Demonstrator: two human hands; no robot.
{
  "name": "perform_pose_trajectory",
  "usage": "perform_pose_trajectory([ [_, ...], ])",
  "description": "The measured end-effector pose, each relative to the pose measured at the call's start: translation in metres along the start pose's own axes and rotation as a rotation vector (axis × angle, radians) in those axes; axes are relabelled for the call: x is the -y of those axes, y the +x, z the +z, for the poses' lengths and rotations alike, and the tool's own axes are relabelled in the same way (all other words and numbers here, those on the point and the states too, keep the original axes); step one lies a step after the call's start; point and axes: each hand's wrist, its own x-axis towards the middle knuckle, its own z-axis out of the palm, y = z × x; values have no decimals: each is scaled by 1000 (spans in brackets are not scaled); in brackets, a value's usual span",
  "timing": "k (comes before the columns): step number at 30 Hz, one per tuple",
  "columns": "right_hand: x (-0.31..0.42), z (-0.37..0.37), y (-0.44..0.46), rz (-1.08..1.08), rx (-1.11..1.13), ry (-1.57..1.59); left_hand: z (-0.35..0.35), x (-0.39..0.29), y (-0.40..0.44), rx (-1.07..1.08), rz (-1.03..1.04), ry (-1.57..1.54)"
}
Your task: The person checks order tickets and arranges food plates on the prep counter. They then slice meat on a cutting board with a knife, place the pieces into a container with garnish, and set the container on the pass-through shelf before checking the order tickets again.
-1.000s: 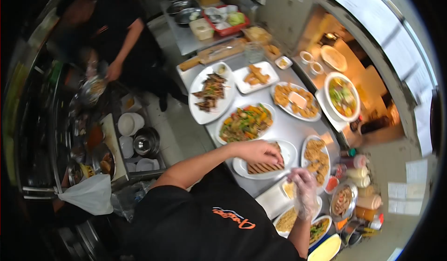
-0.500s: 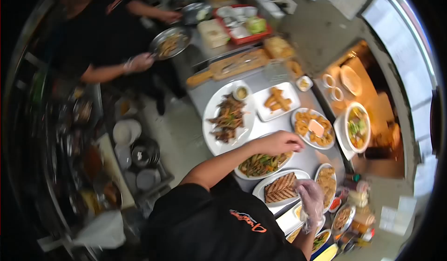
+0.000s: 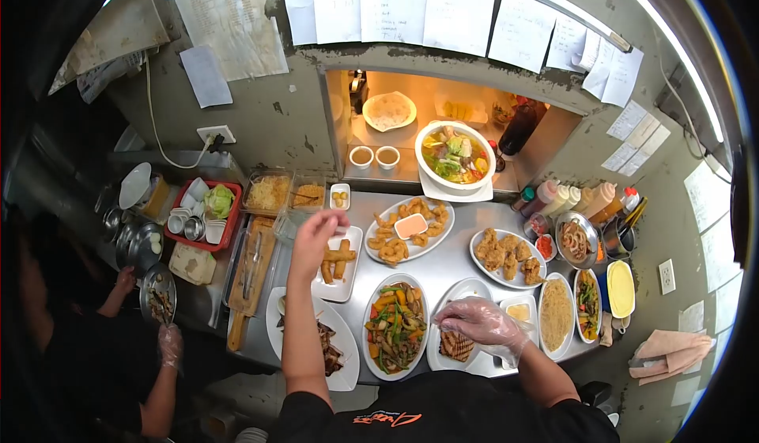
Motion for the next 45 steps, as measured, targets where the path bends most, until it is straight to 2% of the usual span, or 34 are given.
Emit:
perform_pose_trajectory([
  [4, 2, -1, -23, 37, -113, 25, 30, -13, 57, 27, 110, -85],
  [5, 6, -1, -28, 65, -129, -60, 43, -18, 63, 63, 141, -68],
  [6, -11, 4, -34, 5, -156, 25, 57, -19, 58, 100, 164, -52],
  [8, -6, -1, -46, 12, -164, 27, 97, -24, 41, 295, 145, -126],
  [9, -15, 1, -50, -15, -159, 124, 115, -17, 30, 447, 146, -133],
  [10, 0, -4, -55, 90, -139, 112, 135, 1, 17, 567, 107, -188],
  [11, -7, -2, -58, 44, -129, 139, 160, 7, -2, 693, 51, -288],
  [12, -13, 0, -60, -12, -121, 160, 181, 19, -18, 842, 0, -248],
  [15, -10, 3, -66, -40, -59, 165, 239, 54, -83, 1067, -122, -318],
  [16, -13, 2, -71, 29, 58, 238, 252, 62, -106, 1151, -144, -328],
  [18, -21, -3, -86, 167, 296, 376, 269, 57, -146, 1103, -357, -730],
  [19, -22, -6, -92, 146, 368, 463, 267, 47, -154, 1087, -389, -690],
  [22, -38, 2, -105, -55, 278, 250, 261, 36, -153, 1125, -312, -452],
  [23, -54, 7, -105, -65, 235, 177, 257, 37, -150, 1139, -283, -405],
  [26, -34, -3, -108, -15, 136, 151, 240, 21, -138, 1177, -338, -232],
  [27, -39, 0, -105, -59, 114, 218, 233, 14, -135, 1157, -298, -158],
  [33, -38, -12, -97, -196, 125, 85, 213, 26, -149, 991, -342, -190],
  [36, -22, -18, -92, -215, 109, 87, 199, 25, -148, 871, -263, -171],
  [38, -15, -23, -91, -194, 74, 101, 182, 25, -136, 745, -302, -229],
  [42, -3, -39, -92, -194, -90, 156, 136, -7, -93, 468, -159, -171],
  [45, -2, -38, -92, -209, -180, 211, 98, -32, -37, 349, 81, -191],
])
